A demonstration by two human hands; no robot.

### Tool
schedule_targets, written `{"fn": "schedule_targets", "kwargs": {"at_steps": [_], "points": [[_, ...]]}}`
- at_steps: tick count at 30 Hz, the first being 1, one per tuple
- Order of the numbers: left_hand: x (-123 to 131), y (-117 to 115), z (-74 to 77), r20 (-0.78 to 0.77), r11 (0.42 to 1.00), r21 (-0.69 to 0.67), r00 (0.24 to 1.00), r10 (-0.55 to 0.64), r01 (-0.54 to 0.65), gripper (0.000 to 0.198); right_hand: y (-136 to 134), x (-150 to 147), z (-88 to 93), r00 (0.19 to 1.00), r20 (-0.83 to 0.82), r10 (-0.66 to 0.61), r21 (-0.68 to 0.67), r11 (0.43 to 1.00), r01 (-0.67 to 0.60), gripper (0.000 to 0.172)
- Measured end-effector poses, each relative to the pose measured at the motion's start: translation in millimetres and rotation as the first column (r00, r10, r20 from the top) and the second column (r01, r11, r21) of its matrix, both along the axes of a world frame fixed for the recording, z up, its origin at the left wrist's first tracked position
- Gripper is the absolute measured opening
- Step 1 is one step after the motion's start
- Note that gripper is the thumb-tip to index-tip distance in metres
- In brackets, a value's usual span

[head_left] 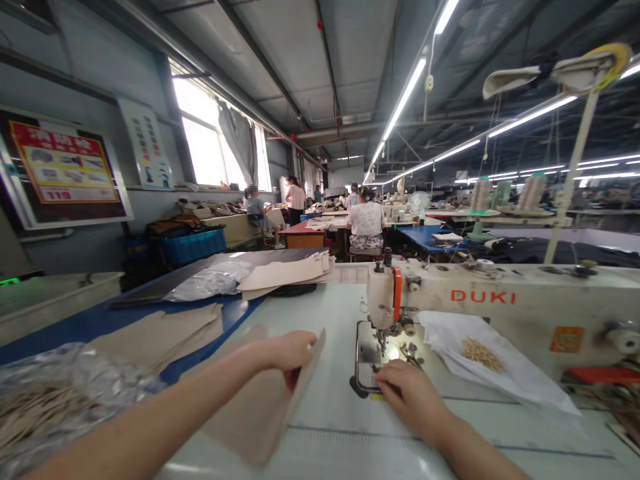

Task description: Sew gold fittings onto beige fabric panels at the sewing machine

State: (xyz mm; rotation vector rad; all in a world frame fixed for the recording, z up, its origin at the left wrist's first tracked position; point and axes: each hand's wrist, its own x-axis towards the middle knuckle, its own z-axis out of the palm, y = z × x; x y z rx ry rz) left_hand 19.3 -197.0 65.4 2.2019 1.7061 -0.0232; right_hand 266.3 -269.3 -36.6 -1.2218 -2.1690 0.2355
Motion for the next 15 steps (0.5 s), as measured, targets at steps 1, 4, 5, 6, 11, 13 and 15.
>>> {"fn": "schedule_targets", "kwargs": {"at_steps": [1,4,5,6,11,13,15], "points": [[17,-8,-12.3,0.031,0.999,-0.032,0.999,-0.023,0.024,0.018,-1,0,0.7,1.0,-0.004,0.0,0.003,1.0,0.0,0.021],[56,-23,-42.6,0.164,0.987,-0.163,0.986,0.009,0.018,0.023,-4,0,2.7,1.0,-0.022,-0.014,0.01,1.0,0.014,0.017],[64,-25,-50.2,0.237,0.974,-0.227,0.969,0.065,-0.01,0.026,-4,0,3.6,0.999,-0.027,-0.018,0.009,1.0,0.018,0.018],[69,-25,-56.8,0.318,0.957,-0.287,0.939,0.13,-0.036,0.028,-5,0,4.7,0.999,-0.028,-0.019,0.003,1.0,0.019,0.021],[55,-23,-75.3,0.633,0.974,-0.211,0.747,0.203,-0.085,0.028,-9,1,13.1,1.0,-0.021,-0.002,-0.032,0.999,0.001,0.028],[32,-24,-76.4,0.646,0.993,0.017,0.759,0.08,-0.119,0.027,-10,1,17.1,0.999,-0.011,0.034,-0.036,0.999,-0.034,0.026],[1,-25,-75.8,0.503,0.937,0.302,0.864,0.001,-0.177,0.032,-11,0,20.1,0.997,0.001,0.083,-0.036,0.996,-0.083,0.025]]}}
